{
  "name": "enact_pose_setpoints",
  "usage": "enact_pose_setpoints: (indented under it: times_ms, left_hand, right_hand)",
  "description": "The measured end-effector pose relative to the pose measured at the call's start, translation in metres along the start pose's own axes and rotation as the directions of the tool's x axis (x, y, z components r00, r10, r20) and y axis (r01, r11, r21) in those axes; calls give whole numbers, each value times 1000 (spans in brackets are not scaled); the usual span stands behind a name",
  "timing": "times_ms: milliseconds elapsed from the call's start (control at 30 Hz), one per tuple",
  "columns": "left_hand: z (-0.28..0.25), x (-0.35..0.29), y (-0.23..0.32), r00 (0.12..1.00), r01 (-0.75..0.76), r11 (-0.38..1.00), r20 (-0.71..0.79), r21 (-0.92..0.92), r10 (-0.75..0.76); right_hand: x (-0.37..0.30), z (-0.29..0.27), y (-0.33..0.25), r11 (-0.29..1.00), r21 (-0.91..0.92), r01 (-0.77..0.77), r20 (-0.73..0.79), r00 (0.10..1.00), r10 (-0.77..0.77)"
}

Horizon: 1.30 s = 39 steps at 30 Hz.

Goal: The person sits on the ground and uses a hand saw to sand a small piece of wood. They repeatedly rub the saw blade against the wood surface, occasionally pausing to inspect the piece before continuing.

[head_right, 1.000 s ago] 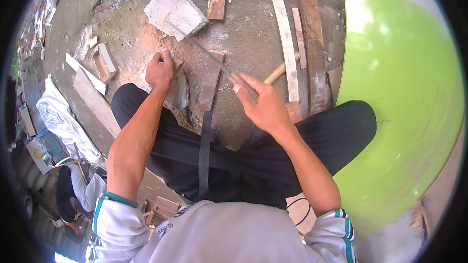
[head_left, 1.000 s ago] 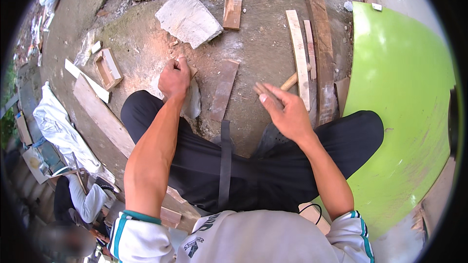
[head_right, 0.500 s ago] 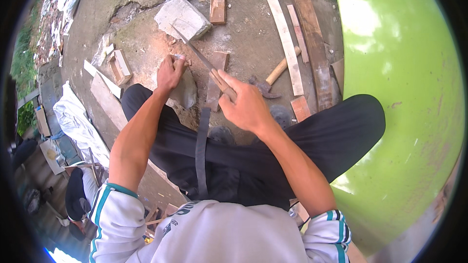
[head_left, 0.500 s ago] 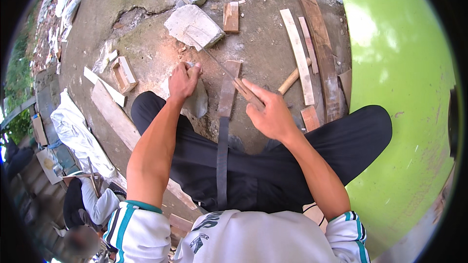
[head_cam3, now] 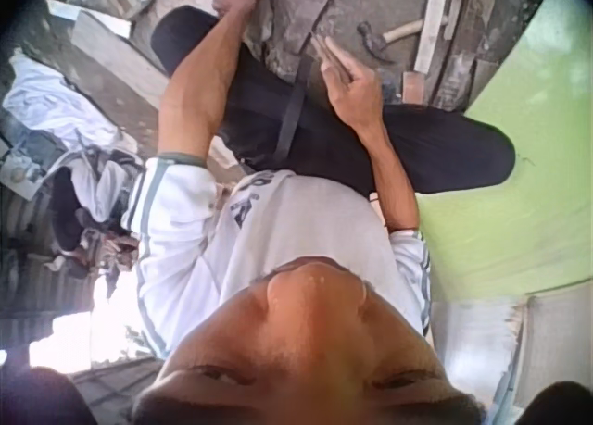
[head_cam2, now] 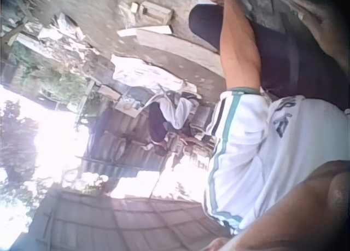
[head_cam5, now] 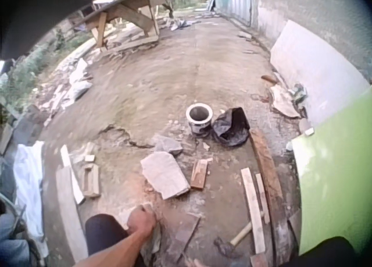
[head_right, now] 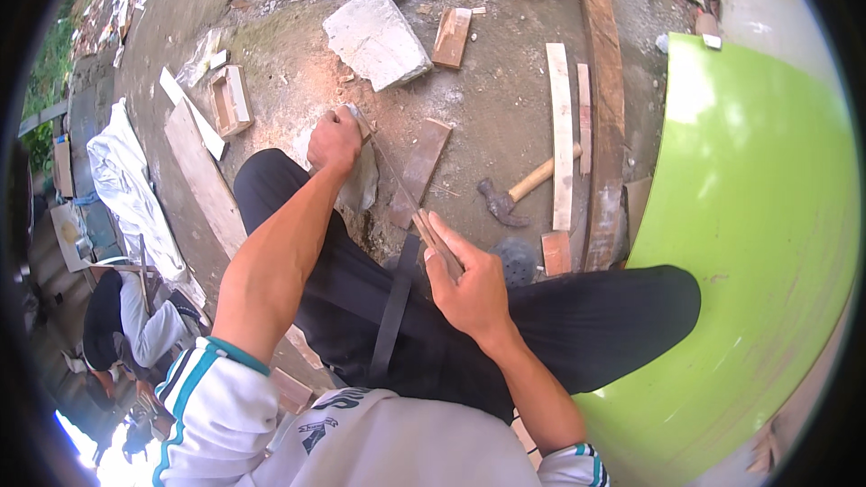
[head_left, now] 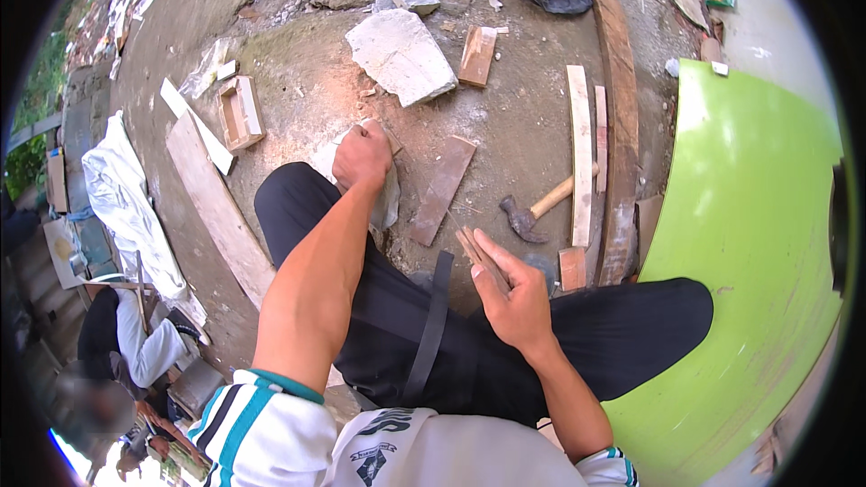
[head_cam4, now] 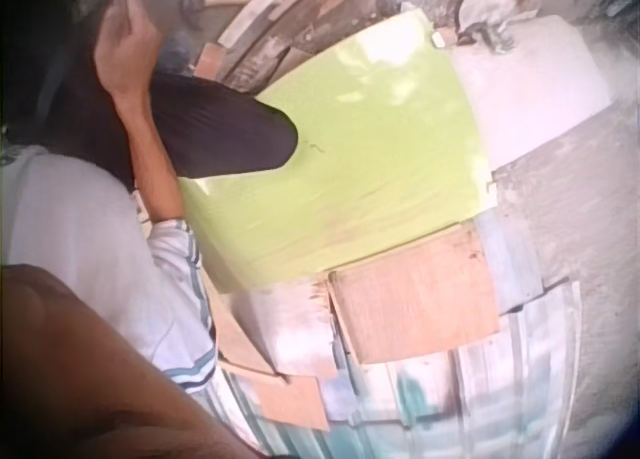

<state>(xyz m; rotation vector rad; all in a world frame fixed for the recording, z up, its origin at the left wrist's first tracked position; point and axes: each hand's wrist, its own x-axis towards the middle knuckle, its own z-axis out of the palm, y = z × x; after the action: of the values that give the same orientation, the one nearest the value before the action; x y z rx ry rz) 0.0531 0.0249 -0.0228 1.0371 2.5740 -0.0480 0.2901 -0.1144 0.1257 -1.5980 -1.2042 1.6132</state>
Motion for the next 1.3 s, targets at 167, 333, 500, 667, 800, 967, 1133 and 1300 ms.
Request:
enact_pose_setpoints:
  times_ms: [167, 333, 500, 667, 800, 967, 1133, 1300]
  left_hand:
    - [7, -3, 3, 998, -42, 999, -41, 21, 43]
    - [3, -7, 6, 999, -52, 998, -10, -40, 52]
    - [-7, -7, -8, 977, -203, 971, 42, -129, 210]
    - [0, -8, -54, 718, -696, 718, 6, 18, 696]
    - [14, -18, -67, 519, -849, 519, -28, 96, 854]
    - [1, -46, -62, 634, -771, 624, 57, 131, 771]
    - [5, -16, -65, 467, -811, 500, -180, 304, 866]
    - [7, 5, -80, 581, -745, 573, -91, 342, 809]
  right_hand:
    - [23, 7, 2, 998, -33, -54, 16, 998, 54]
    - [43, 0, 0, 998, 24, 49, 34, 998, -50]
    - [51, -10, 6, 977, 210, -41, 17, 999, 38]
    - [47, -2, 3, 932, 353, -80, -24, 995, 95]
    - [43, 11, 1, 919, 388, -67, -68, 993, 101]
    - [32, 19, 10, 918, 390, -74, -72, 991, 111]
    - [24, 36, 25, 940, 337, -60, -77, 993, 91]
    - [12, 47, 43, 978, 201, -60, -48, 996, 72]
